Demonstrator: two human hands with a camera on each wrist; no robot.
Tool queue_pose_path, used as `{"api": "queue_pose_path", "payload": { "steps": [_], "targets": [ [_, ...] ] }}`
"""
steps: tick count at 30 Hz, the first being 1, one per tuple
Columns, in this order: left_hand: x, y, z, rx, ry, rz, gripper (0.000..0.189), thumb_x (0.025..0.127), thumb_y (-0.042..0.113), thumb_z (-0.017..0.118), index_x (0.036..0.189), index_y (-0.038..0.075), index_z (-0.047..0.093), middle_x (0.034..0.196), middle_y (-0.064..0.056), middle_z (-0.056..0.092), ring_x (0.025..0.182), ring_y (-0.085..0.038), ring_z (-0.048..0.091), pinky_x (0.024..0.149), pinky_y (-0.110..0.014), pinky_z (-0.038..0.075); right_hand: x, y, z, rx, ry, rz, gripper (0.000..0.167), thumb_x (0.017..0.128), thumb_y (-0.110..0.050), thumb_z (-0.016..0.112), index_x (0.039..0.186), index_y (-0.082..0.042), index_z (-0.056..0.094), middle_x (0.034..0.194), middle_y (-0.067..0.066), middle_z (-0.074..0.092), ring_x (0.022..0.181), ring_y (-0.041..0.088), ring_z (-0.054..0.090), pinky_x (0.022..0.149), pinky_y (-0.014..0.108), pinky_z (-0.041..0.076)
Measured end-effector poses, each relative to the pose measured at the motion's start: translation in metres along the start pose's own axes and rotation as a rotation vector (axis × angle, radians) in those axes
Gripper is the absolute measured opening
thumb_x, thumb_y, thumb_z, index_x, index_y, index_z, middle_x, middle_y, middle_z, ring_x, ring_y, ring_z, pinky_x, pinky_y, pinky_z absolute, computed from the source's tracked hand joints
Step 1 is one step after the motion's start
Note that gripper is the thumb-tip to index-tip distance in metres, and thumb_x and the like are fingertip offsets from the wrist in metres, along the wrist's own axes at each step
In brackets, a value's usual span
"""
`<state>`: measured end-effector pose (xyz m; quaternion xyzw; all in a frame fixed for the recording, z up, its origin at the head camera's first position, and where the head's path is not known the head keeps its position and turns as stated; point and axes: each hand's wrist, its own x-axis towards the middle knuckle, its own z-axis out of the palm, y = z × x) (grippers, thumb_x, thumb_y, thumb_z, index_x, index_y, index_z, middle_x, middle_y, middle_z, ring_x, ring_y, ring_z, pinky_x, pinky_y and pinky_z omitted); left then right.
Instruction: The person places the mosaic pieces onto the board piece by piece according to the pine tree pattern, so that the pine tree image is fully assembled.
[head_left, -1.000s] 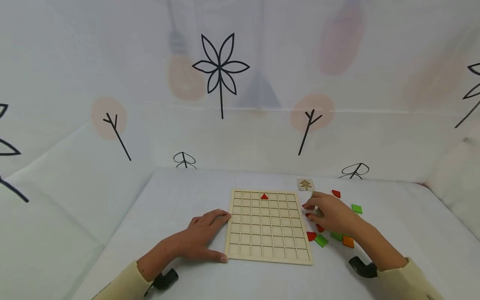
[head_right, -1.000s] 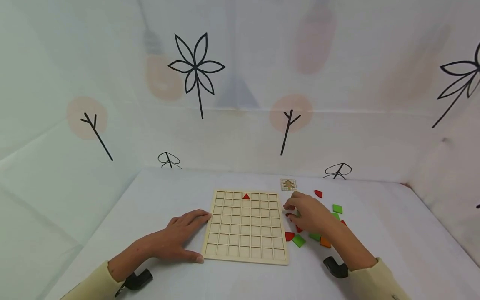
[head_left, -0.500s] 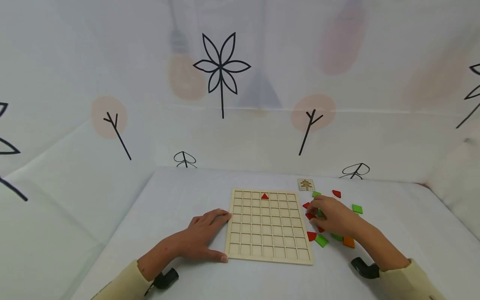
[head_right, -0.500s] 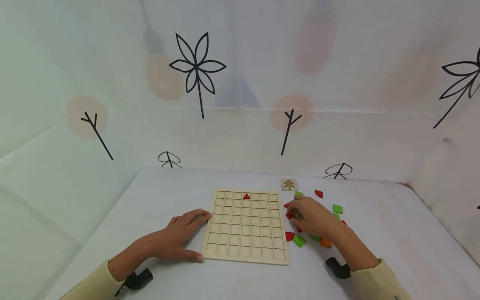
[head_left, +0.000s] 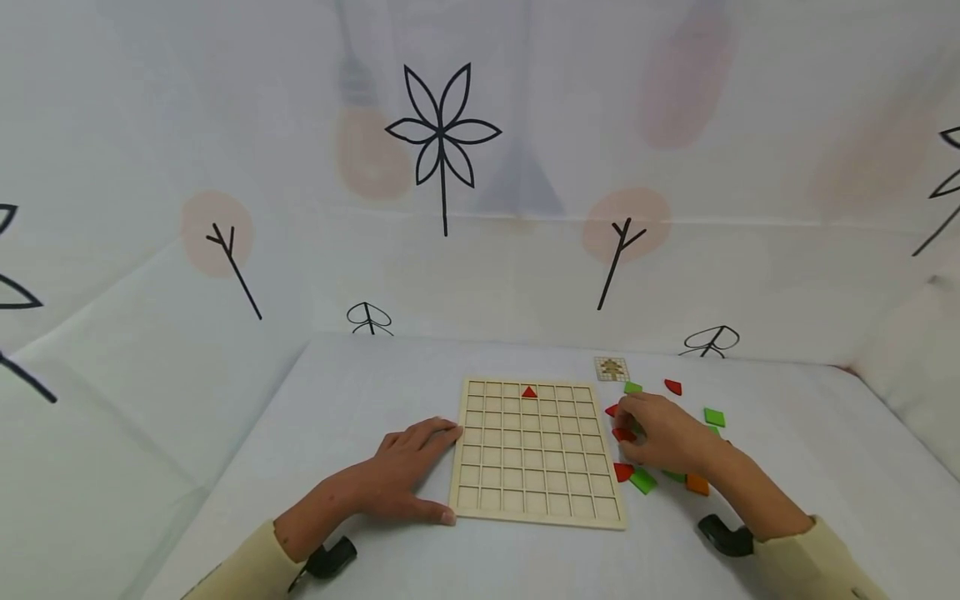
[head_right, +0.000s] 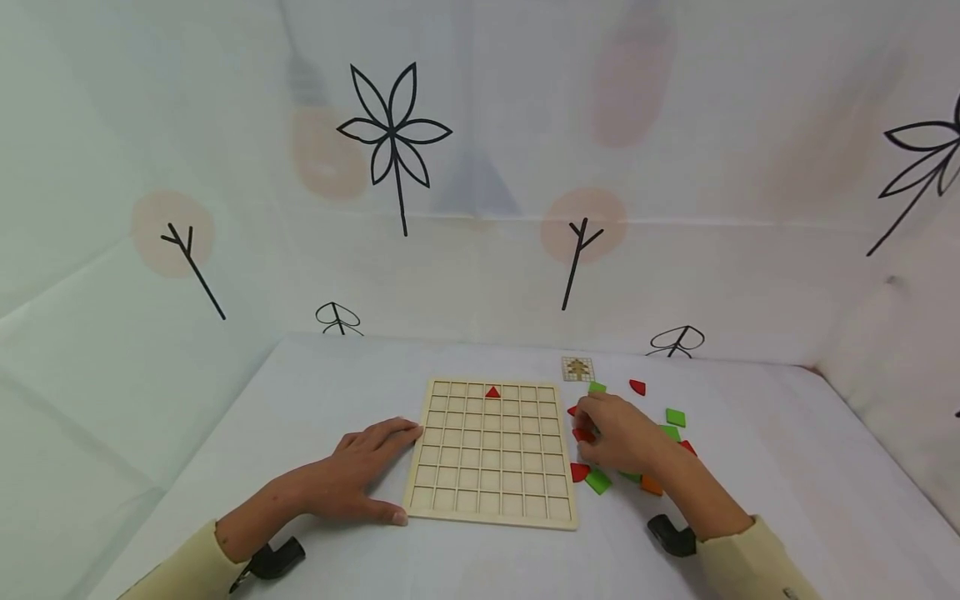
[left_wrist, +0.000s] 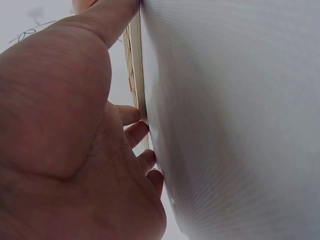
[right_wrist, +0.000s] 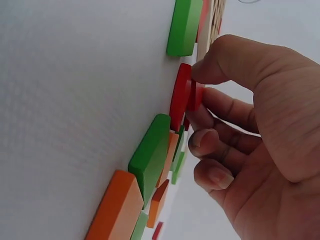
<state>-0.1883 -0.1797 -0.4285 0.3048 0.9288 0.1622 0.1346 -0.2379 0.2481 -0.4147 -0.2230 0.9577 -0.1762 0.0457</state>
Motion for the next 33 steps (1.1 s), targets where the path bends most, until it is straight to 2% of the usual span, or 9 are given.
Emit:
{"api": "queue_pose_path", "payload": {
  "steps": [8,15,24,33],
  "targets": [
    [0.000,0.000,0.000,-0.001,0.002,-0.001,0.114,0.086,0.080,0.068,0.171,0.020,0.021,0.172,0.002,0.021,0.160,-0.022,0.018,0.118,-0.060,0.027,0.001,0.001,0.002,-0.041,0.031,-0.048,0.025,0.081,-0.013,0.084,0.099,-0.019,0.068,0.087,-0.009,0.056,0.084,0.012,0.051,0.071,0.029,0.047],
    [-0.001,0.000,0.000,0.001,0.005,-0.001,0.114,0.085,0.081,0.067,0.170,0.020,0.022,0.171,0.002,0.021,0.159,-0.022,0.019,0.118,-0.060,0.027,0.002,0.000,0.002,-0.071,0.021,-0.036,0.022,0.084,-0.018,0.085,0.098,-0.020,0.069,0.083,-0.010,0.054,0.082,0.011,0.051,0.071,0.029,0.046],
    [0.000,-0.001,0.000,0.006,0.001,-0.003,0.114,0.086,0.082,0.067,0.171,0.021,0.021,0.172,0.002,0.021,0.160,-0.022,0.018,0.118,-0.059,0.027,0.003,-0.002,0.000,-0.048,0.050,-0.046,0.017,0.086,-0.018,0.083,0.094,-0.019,0.068,0.079,-0.010,0.055,0.079,0.011,0.051,0.069,0.027,0.047],
    [0.001,-0.002,0.001,0.013,-0.001,0.002,0.115,0.086,0.082,0.066,0.171,0.021,0.020,0.172,0.003,0.020,0.160,-0.021,0.017,0.118,-0.059,0.027,0.015,-0.013,-0.003,-0.009,0.052,-0.105,0.013,0.087,-0.016,0.079,0.091,-0.019,0.068,0.079,-0.011,0.057,0.075,0.009,0.052,0.067,0.026,0.047]
  ]
}}
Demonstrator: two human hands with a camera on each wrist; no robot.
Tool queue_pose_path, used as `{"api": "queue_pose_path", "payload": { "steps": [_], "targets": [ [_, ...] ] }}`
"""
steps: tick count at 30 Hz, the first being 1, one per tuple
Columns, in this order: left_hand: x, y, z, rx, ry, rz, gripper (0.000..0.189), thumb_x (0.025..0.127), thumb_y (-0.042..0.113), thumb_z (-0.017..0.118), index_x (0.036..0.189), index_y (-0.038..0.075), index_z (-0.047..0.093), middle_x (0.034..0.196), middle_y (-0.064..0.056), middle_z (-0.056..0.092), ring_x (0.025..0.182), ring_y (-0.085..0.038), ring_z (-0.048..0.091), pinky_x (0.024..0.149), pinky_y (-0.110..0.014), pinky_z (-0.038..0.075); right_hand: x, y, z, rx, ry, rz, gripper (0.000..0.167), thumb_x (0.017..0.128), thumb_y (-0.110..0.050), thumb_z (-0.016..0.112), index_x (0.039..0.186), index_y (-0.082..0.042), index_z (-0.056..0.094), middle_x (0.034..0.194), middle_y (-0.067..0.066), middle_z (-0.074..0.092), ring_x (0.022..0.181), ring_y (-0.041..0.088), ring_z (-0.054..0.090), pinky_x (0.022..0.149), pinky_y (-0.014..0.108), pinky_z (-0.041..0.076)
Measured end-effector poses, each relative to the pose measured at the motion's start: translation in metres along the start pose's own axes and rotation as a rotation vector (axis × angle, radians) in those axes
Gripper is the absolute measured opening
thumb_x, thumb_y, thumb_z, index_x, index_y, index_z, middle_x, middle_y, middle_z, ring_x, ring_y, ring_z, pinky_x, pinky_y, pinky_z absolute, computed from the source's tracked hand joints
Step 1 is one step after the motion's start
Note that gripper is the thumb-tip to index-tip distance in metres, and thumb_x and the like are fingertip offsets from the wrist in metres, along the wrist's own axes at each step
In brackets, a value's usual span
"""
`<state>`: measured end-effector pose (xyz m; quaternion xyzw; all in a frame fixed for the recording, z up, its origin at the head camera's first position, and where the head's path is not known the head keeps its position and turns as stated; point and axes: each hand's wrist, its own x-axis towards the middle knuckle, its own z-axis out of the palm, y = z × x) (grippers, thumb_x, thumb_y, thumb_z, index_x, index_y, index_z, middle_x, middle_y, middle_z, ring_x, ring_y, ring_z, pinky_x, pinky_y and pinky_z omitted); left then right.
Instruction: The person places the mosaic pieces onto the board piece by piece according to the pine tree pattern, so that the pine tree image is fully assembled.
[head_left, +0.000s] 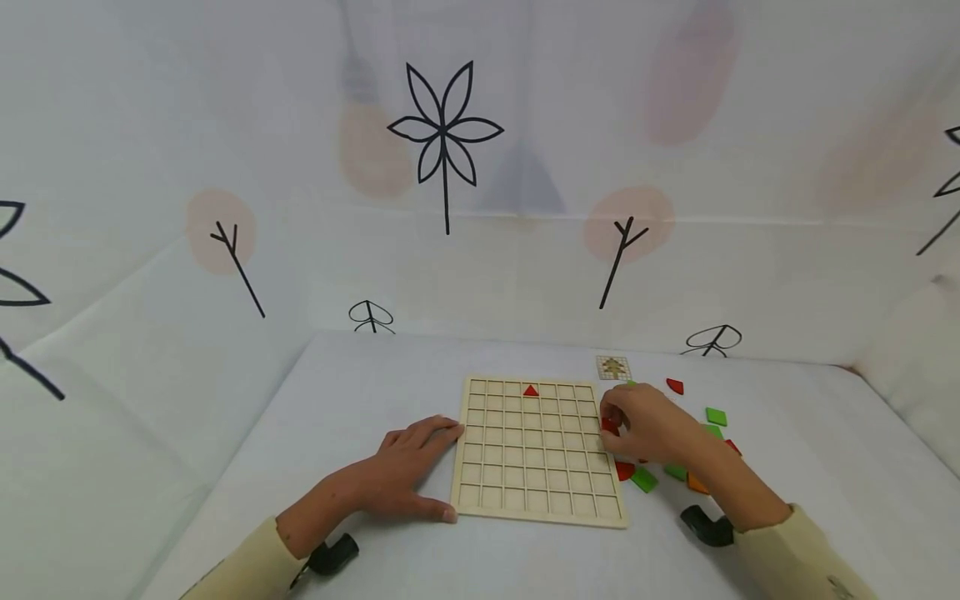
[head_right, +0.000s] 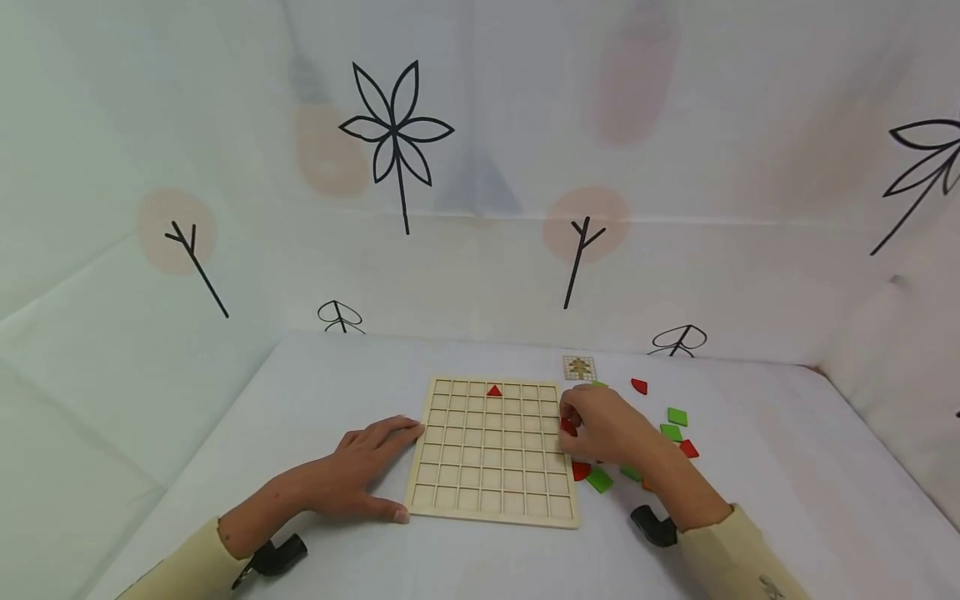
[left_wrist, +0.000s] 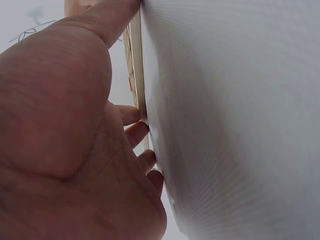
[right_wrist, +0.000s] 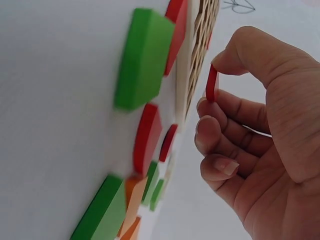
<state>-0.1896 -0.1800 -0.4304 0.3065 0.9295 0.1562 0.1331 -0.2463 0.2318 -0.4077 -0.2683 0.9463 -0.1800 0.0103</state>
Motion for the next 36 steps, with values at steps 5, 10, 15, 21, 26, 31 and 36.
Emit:
{"api": "queue_pose_path", "payload": {
  "steps": [5,10,15,21,26,31,36],
  "targets": [
    [0.000,0.000,0.000,0.000,0.000,0.004,0.114,0.086,0.081,0.067,0.171,0.020,0.020,0.172,0.002,0.020,0.160,-0.021,0.017,0.118,-0.059,0.027,0.009,-0.006,0.003,0.016,0.003,-0.034,0.014,0.086,-0.015,0.079,0.090,-0.019,0.067,0.078,-0.012,0.058,0.075,0.009,0.053,0.068,0.026,0.048],
    [0.001,-0.001,0.000,-0.002,0.002,0.006,0.115,0.086,0.081,0.067,0.171,0.020,0.020,0.172,0.003,0.020,0.160,-0.021,0.018,0.118,-0.059,0.027,0.018,-0.011,0.006,0.028,-0.005,-0.026,0.014,0.086,-0.015,0.081,0.091,-0.018,0.068,0.080,-0.010,0.058,0.076,0.010,0.053,0.068,0.027,0.048],
    [0.001,-0.001,0.000,-0.006,0.000,0.005,0.115,0.085,0.083,0.066,0.171,0.020,0.020,0.172,0.003,0.020,0.160,-0.021,0.017,0.119,-0.059,0.027,0.028,-0.016,0.008,0.026,0.003,-0.038,0.012,0.088,-0.015,0.081,0.091,-0.017,0.069,0.080,-0.008,0.058,0.075,0.011,0.053,0.068,0.028,0.048],
    [0.001,-0.001,0.000,-0.004,-0.003,0.004,0.116,0.085,0.084,0.065,0.171,0.021,0.020,0.172,0.003,0.020,0.160,-0.020,0.018,0.119,-0.059,0.027,0.040,-0.020,0.014,0.035,0.019,-0.084,0.013,0.088,-0.016,0.081,0.090,-0.016,0.068,0.078,-0.008,0.058,0.074,0.010,0.052,0.068,0.028,0.047],
    [0.000,0.000,-0.001,-0.010,-0.001,0.004,0.115,0.085,0.082,0.066,0.171,0.021,0.021,0.172,0.003,0.020,0.160,-0.021,0.018,0.118,-0.059,0.027,0.050,-0.024,0.019,0.021,0.022,-0.083,0.012,0.087,-0.016,0.080,0.088,-0.016,0.068,0.075,-0.008,0.057,0.071,0.010,0.051,0.067,0.030,0.045],
    [0.000,0.002,-0.003,-0.014,0.000,0.006,0.114,0.086,0.080,0.069,0.171,0.020,0.022,0.171,0.002,0.021,0.160,-0.021,0.018,0.118,-0.060,0.027,0.057,-0.026,0.022,0.026,0.024,-0.080,0.010,0.089,-0.015,0.079,0.090,-0.014,0.069,0.077,-0.007,0.058,0.071,0.010,0.051,0.068,0.030,0.047],
    [0.000,0.002,-0.004,-0.016,-0.003,0.006,0.113,0.086,0.078,0.070,0.170,0.019,0.022,0.172,0.001,0.021,0.160,-0.022,0.018,0.118,-0.060,0.027,0.062,-0.024,0.024,0.034,0.026,-0.104,0.010,0.091,-0.013,0.079,0.090,-0.014,0.068,0.079,-0.007,0.058,0.072,0.009,0.052,0.069,0.030,0.048]
  ]
}}
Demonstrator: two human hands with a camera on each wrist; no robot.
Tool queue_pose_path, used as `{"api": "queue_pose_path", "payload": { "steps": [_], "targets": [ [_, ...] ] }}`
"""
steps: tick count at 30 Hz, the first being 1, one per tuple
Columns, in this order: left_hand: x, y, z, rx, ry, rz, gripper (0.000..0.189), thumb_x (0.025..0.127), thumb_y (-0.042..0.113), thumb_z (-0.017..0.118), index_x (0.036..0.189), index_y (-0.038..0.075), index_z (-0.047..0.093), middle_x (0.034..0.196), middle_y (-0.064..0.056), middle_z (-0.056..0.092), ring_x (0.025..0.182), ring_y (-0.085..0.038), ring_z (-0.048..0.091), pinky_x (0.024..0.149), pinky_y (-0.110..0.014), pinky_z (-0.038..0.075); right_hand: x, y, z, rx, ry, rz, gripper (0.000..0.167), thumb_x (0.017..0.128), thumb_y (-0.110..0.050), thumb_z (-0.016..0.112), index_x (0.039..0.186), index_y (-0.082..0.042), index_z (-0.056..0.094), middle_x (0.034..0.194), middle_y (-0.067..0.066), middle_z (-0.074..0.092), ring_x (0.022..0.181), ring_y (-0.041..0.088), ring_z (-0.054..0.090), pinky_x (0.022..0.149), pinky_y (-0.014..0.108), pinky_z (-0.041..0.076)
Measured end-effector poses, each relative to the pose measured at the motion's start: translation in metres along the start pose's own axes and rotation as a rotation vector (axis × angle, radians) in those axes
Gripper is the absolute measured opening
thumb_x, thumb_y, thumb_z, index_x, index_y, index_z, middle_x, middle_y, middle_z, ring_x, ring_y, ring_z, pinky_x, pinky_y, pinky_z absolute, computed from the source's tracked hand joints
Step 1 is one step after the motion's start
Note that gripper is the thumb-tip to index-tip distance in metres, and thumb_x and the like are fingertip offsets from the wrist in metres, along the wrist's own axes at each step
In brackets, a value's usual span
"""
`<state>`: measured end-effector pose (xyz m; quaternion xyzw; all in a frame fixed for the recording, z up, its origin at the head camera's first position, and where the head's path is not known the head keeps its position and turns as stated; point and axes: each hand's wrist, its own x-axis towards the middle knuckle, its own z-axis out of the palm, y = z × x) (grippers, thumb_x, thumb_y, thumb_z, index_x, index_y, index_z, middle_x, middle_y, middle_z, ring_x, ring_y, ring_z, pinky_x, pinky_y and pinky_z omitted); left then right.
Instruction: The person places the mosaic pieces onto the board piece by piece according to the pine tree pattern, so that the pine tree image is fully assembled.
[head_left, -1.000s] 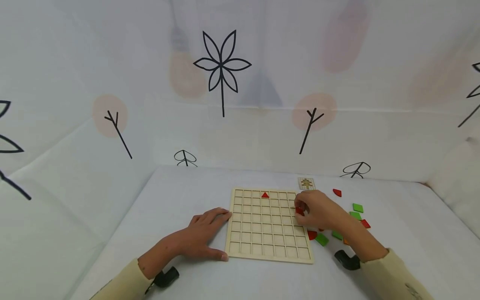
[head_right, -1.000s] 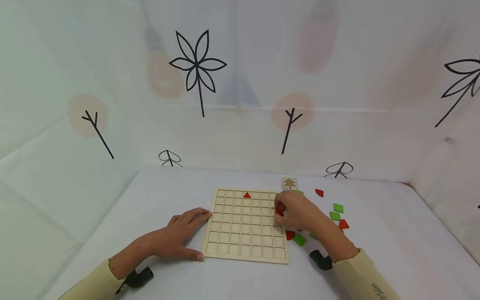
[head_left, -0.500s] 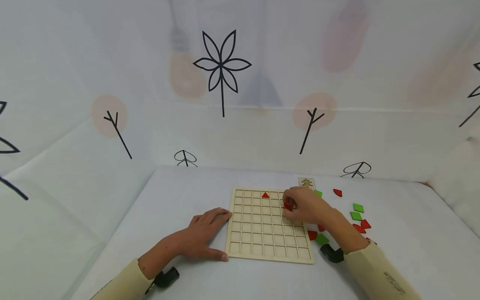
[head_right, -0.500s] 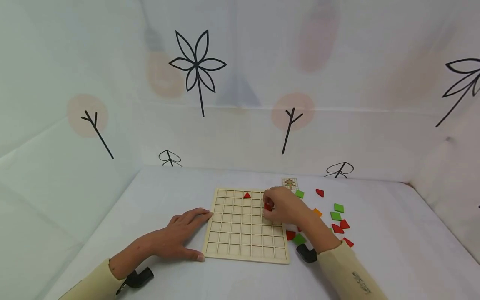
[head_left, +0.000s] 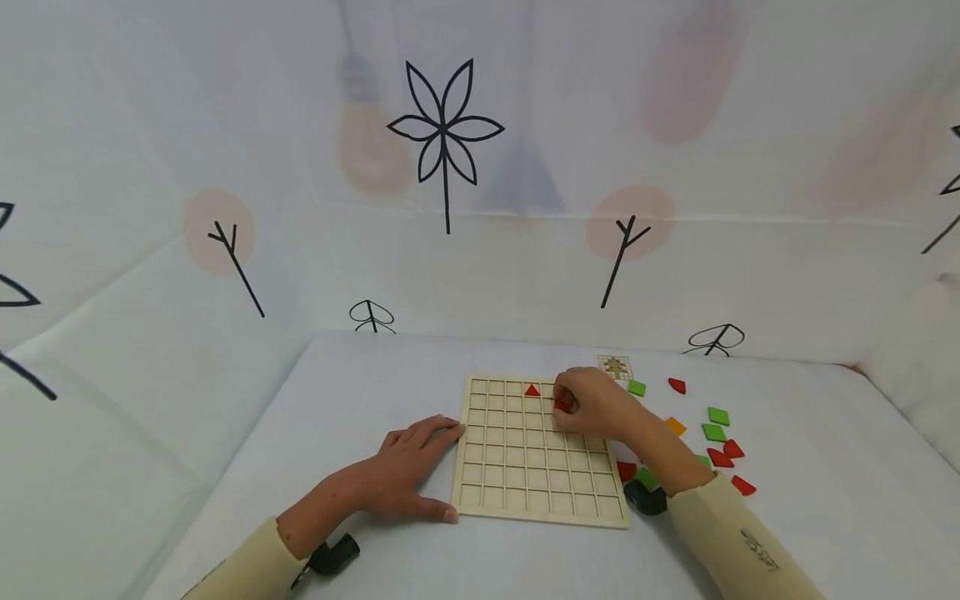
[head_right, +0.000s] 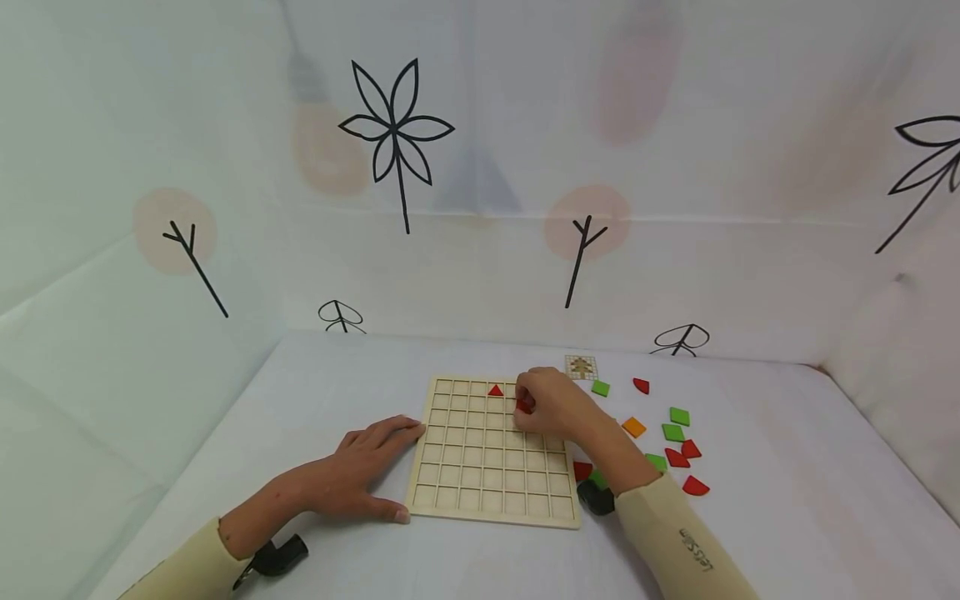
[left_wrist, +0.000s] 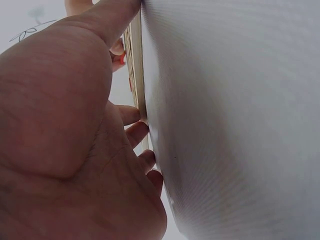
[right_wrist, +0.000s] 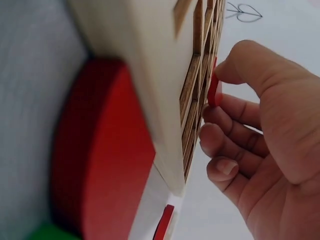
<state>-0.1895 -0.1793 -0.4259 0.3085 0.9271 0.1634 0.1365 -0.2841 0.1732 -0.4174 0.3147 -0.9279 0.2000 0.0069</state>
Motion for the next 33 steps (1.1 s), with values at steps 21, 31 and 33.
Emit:
{"api": "queue_pose_path", "payload": {
  "steps": [21,31,33],
  "targets": [
    [-0.0006,-0.0033,0.0035,-0.001,0.012,0.016,0.113,0.087,0.079,0.068,0.171,0.021,0.020,0.172,0.004,0.019,0.160,-0.020,0.017,0.118,-0.059,0.026,-0.0015,0.0023,0.0041,-0.011,0.024,-0.070,0.009,0.097,-0.014,0.080,0.105,-0.011,0.078,0.090,-0.004,0.059,0.075,0.009,0.051,0.070,0.027,0.049],
    [0.0000,-0.0036,0.0037,0.009,0.010,0.013,0.113,0.088,0.078,0.068,0.171,0.020,0.020,0.172,0.003,0.019,0.160,-0.021,0.016,0.118,-0.058,0.027,-0.0014,0.0008,0.0033,-0.003,0.025,-0.076,0.012,0.096,-0.011,0.080,0.107,-0.007,0.078,0.092,-0.002,0.063,0.077,0.009,0.052,0.070,0.027,0.050],
    [0.0001,-0.0039,0.0038,0.008,0.011,0.014,0.112,0.088,0.078,0.068,0.171,0.020,0.020,0.172,0.003,0.019,0.160,-0.021,0.017,0.117,-0.058,0.027,-0.0017,0.0001,0.0030,0.003,0.024,-0.075,0.013,0.095,-0.010,0.081,0.107,-0.007,0.078,0.093,-0.002,0.063,0.077,0.009,0.053,0.070,0.026,0.051]
  ]
}}
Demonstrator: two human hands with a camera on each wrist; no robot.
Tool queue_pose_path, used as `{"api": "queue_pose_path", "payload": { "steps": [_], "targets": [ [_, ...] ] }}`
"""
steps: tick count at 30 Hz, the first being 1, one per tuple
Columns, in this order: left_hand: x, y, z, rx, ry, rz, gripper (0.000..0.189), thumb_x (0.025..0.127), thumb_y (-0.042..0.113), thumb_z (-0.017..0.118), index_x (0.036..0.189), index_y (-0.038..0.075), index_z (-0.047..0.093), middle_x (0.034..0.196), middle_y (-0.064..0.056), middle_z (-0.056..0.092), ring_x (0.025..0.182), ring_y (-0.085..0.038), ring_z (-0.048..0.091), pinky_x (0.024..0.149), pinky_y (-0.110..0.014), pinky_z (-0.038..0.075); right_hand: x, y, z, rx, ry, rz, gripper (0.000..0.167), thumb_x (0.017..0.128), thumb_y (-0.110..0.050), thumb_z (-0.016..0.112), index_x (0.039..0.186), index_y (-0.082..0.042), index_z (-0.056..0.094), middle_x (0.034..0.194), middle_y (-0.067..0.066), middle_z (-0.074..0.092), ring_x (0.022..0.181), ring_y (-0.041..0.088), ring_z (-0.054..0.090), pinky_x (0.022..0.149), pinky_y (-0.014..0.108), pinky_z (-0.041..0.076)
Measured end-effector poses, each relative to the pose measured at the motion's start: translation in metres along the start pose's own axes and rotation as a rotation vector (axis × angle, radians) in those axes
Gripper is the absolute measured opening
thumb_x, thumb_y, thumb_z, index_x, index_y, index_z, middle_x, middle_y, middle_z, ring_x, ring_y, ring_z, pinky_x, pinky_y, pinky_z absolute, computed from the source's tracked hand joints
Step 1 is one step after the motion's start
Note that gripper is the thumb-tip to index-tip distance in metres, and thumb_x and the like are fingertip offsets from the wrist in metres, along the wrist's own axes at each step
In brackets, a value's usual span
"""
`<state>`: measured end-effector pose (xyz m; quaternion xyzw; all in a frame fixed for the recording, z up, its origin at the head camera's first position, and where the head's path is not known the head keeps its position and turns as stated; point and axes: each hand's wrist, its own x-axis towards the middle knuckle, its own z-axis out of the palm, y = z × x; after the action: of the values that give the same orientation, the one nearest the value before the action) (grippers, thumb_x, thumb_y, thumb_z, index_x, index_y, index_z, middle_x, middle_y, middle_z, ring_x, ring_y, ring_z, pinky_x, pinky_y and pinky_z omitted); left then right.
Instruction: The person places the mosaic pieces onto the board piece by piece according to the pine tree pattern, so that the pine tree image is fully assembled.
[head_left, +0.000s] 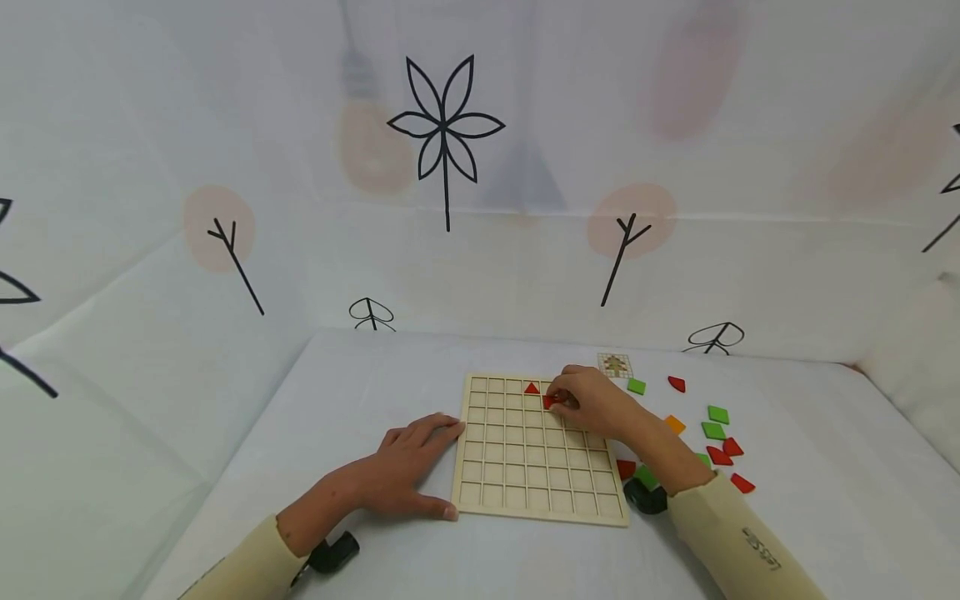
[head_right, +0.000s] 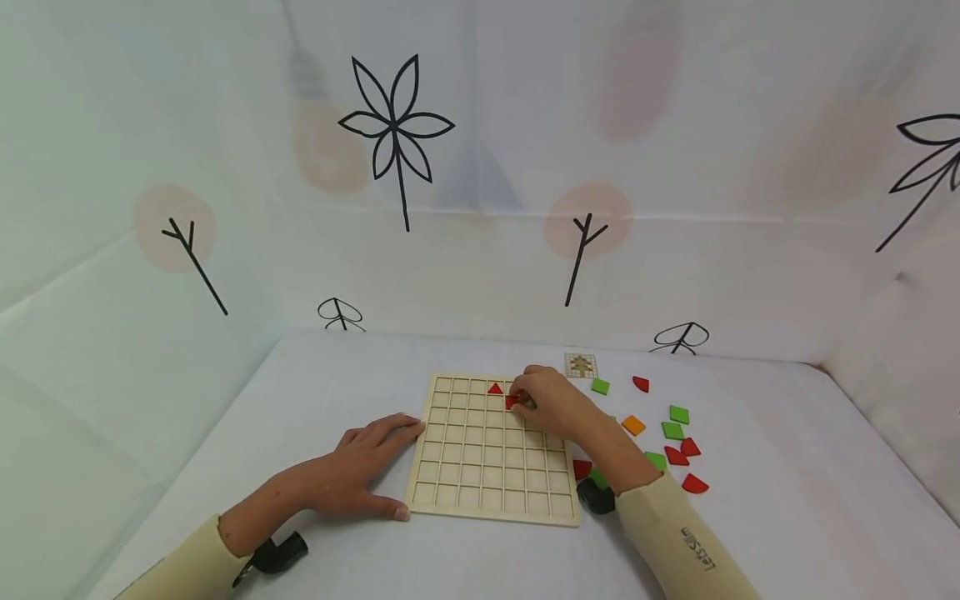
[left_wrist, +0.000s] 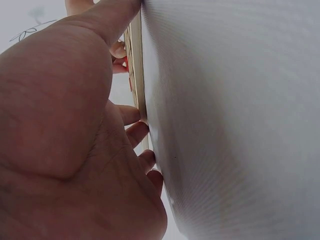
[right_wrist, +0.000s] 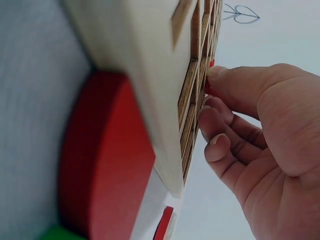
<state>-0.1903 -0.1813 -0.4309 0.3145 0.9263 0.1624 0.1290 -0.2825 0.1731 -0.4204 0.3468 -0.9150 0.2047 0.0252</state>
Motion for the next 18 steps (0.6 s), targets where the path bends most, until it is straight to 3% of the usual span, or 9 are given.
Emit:
{"api": "queue_pose_path", "payload": {
  "steps": [9,18],
  "targets": [
    [0.0005,-0.0006,-0.0004,0.001,0.010,0.013,0.112,0.088,0.077,0.068,0.171,0.018,0.020,0.171,0.001,0.020,0.160,-0.022,0.017,0.116,-0.058,0.028,-0.0004,-0.0025,-0.0024,0.018,-0.021,0.045,0.016,0.095,-0.006,0.080,0.110,-0.006,0.079,0.095,-0.002,0.066,0.082,0.012,0.058,0.075,0.028,0.054],
    [-0.0007,0.0012,-0.0012,0.000,0.009,0.013,0.112,0.088,0.076,0.069,0.171,0.017,0.021,0.171,0.000,0.021,0.160,-0.023,0.017,0.117,-0.058,0.027,-0.0092,0.0003,-0.0078,0.037,0.011,0.015,0.013,0.097,-0.003,0.074,0.108,-0.008,0.078,0.099,-0.002,0.067,0.084,0.011,0.061,0.075,0.029,0.055]
  ]
}}
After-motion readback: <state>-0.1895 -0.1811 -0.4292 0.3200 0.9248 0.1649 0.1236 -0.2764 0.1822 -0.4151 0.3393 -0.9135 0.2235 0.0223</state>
